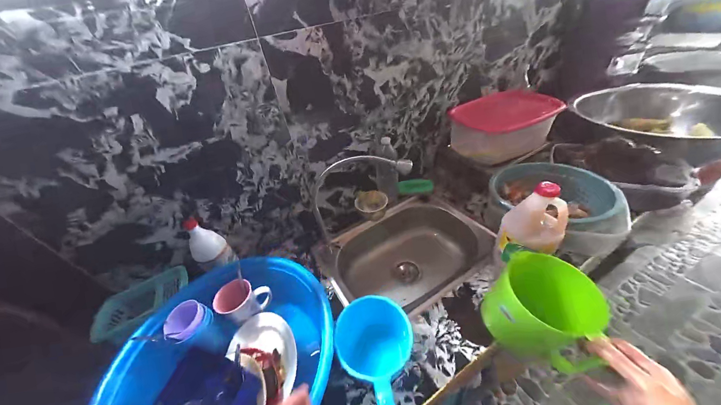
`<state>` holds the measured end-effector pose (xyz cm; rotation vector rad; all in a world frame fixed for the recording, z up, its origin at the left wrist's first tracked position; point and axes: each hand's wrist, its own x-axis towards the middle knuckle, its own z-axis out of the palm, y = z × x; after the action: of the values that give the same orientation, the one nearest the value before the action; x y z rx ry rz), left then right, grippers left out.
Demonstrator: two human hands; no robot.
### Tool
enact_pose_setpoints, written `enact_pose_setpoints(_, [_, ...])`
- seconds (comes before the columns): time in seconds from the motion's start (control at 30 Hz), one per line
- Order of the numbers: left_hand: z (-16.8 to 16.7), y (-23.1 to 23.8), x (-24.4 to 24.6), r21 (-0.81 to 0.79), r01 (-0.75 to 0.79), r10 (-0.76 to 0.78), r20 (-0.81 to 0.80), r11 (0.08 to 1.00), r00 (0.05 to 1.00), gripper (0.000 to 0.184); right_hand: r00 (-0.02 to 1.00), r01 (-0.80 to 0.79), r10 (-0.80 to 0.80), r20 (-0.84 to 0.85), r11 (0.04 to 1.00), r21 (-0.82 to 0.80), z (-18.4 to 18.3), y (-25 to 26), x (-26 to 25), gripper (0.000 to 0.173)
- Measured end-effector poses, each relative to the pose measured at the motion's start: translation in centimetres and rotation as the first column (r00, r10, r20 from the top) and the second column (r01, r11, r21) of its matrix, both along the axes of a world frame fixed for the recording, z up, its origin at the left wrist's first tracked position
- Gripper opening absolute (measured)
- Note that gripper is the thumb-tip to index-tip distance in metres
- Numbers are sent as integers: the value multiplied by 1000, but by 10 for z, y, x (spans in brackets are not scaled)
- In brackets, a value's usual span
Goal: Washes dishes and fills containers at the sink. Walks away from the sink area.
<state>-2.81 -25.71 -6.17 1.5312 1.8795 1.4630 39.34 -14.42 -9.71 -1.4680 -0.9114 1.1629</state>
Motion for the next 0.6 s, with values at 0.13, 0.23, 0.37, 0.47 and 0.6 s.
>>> enact_pose_setpoints(0.13, [23,186,4,-171,4,-67,-364,985,929,38,990,-20,16,-139,999,-30,3,123,-65,42])
enact_pose_setpoints(0.23, [-15,309,4,-611,-95,-266,-473,786,840,54,989,-124,121,-81,991,-40,-33,224,-91,42])
enact_pose_setpoints(0.37, [-83,394,-24,-762,-310,-344,-563,568,752,76,977,-146,161,141,983,-114,-89,323,-111,40])
enact_pose_setpoints(0.47, [-103,410,-38,-747,-462,-273,-626,478,730,79,973,-132,166,160,971,-202,-129,366,-108,41])
enact_pose_setpoints(0.6, [-105,415,-52,-783,-538,-242,-613,313,752,86,964,-34,115,239,948,-317,-144,375,-109,56])
